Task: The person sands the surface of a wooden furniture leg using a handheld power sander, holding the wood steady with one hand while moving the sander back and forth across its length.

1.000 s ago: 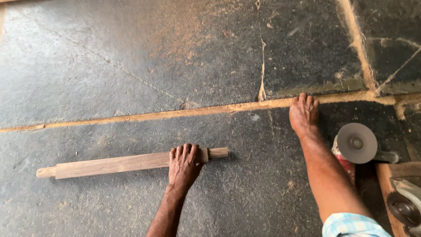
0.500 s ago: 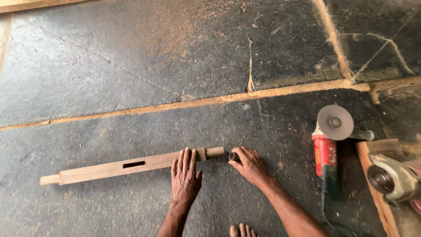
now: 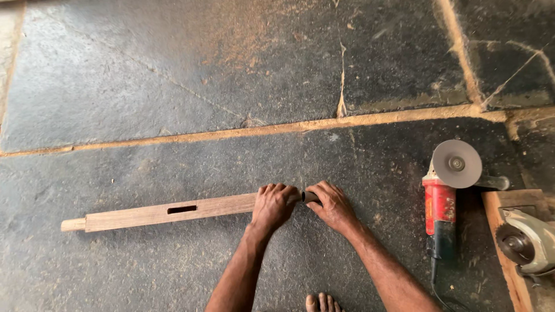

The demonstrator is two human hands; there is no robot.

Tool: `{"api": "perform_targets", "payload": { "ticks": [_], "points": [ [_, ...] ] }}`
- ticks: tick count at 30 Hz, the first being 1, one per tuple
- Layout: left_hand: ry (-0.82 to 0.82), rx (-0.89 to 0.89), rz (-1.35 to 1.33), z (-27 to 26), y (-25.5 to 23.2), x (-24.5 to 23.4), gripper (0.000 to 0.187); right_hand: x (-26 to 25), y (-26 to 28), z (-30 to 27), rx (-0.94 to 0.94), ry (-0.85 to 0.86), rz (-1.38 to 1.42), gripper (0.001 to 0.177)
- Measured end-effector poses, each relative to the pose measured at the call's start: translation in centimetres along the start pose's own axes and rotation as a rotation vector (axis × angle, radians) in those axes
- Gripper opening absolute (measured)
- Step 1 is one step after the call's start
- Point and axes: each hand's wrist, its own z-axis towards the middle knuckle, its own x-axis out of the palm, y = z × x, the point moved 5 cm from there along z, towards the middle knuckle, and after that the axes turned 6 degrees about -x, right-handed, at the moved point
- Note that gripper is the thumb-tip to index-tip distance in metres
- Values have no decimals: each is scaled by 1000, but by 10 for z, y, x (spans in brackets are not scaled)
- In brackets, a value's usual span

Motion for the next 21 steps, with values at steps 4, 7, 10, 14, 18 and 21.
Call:
{"api": "perform_targets", "payload": {
  "ticks": [4, 7, 10, 14, 18, 21],
  "points": [
    [-97, 76, -70, 5, 10, 1, 27, 0, 1, 8, 22, 38, 37, 40],
    [-103, 65, -112, 5, 13, 6, 30, -1, 6, 9, -42, 29, 2, 43],
    [-55, 27, -90, 8, 14, 14, 32, 1, 7, 12, -59, 52, -34, 44],
    [-64, 24, -116, 11, 17, 17, 33, 0, 8, 16, -104, 56, -52, 45],
    [-30, -6, -100, 14, 18, 24, 36, 2, 10, 13, -126, 46, -98, 44],
    [-24, -28, -96, 16, 17, 25, 37, 4, 10, 14, -111, 46, -130, 44]
  ]
}}
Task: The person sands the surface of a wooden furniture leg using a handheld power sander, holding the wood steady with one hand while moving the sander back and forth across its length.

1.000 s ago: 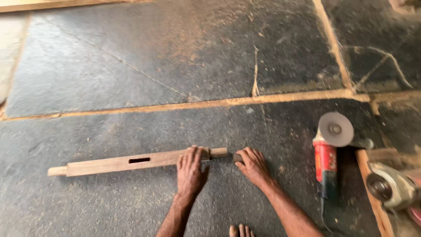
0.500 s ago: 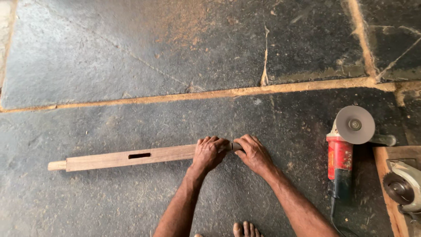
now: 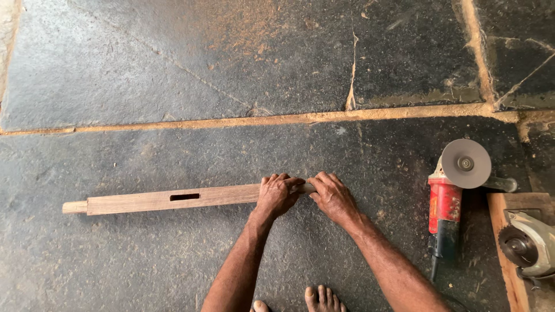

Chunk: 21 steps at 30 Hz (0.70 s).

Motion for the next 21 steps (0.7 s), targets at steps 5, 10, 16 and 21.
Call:
{"api": "perform_targets", "payload": {
  "ticks": [5, 10, 16, 21],
  "points": [
    [-39, 17, -23, -4, 1, -1, 36, 2, 2, -1, -4, 30, -22, 45],
    [-72, 20, -58, -5, 1, -4, 34, 2, 2, 1, -1, 60, -48, 45],
    [-63, 2, -34, -3, -1, 0, 32, 3, 1, 2, -30, 59, -51, 45],
    [-32, 47, 12, 3, 2, -9, 31, -6, 8, 0, -34, 24, -19, 45]
  ]
}}
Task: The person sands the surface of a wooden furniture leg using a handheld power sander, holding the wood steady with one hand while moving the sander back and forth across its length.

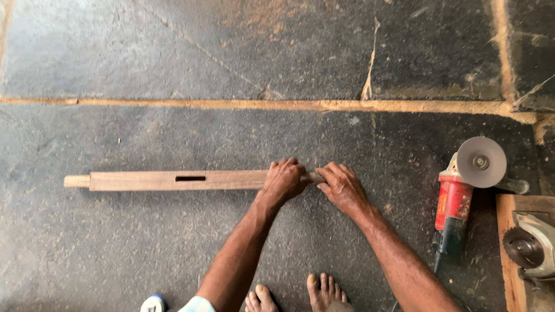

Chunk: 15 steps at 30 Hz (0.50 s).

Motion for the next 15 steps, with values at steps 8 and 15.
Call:
{"api": "perform_targets", "payload": {
  "ticks": [8, 15],
  "points": [
    [-256, 60, -52, -55, -23, -9, 22, 0, 15, -19, -25, -70, 26, 41],
    [-416, 73, -82, -93, -37, -8, 35, 13, 27, -39, -90, -163, -15, 46]
  ]
}}
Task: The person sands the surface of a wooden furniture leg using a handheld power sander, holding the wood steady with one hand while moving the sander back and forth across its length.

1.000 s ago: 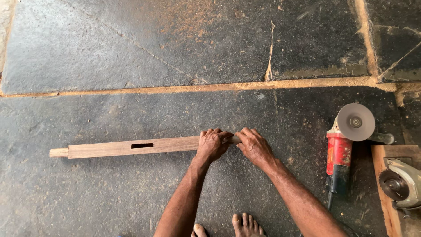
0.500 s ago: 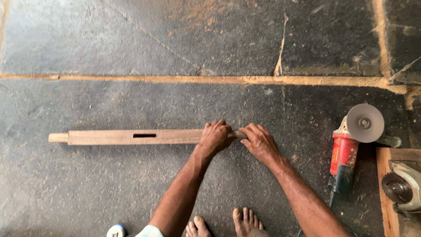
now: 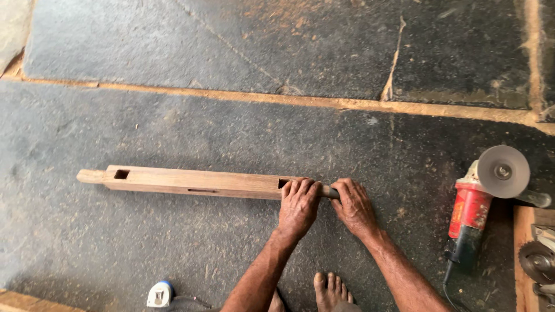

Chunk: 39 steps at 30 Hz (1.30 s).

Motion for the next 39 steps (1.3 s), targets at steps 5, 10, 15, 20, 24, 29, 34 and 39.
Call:
{"api": "perform_targets", "payload": {
  "ticks": [5, 10, 15, 20, 24, 29, 34, 39],
  "points": [
    [-10, -42, 50, -3, -2, 0, 36, 6, 1, -5, -27, -18, -8, 47],
    [89, -86, 28, -15, 1, 5, 44, 11, 1, -11, -30, -22, 18, 47],
    [124, -56, 23, -26, 2, 5, 57, 12, -1, -8, 14, -36, 22, 48],
    [206, -35, 85, -23, 3, 4, 62, 3, -2, -2, 45, -37, 32, 51],
    [348, -95, 197, -19, 13, -3, 70, -2, 1, -8, 58, -34, -33, 51],
    [238, -67, 211, -23, 60, -47, 84, -43, -21, -49, 179, -160, -25, 65],
    [306, 57, 413, -5, 110, -50, 68, -119, -106, -173, 556, -558, -456, 61],
    [165, -75, 334, 25, 116, -67, 61, -96, -200, -233, 1005, -265, -449, 101]
  ]
}}
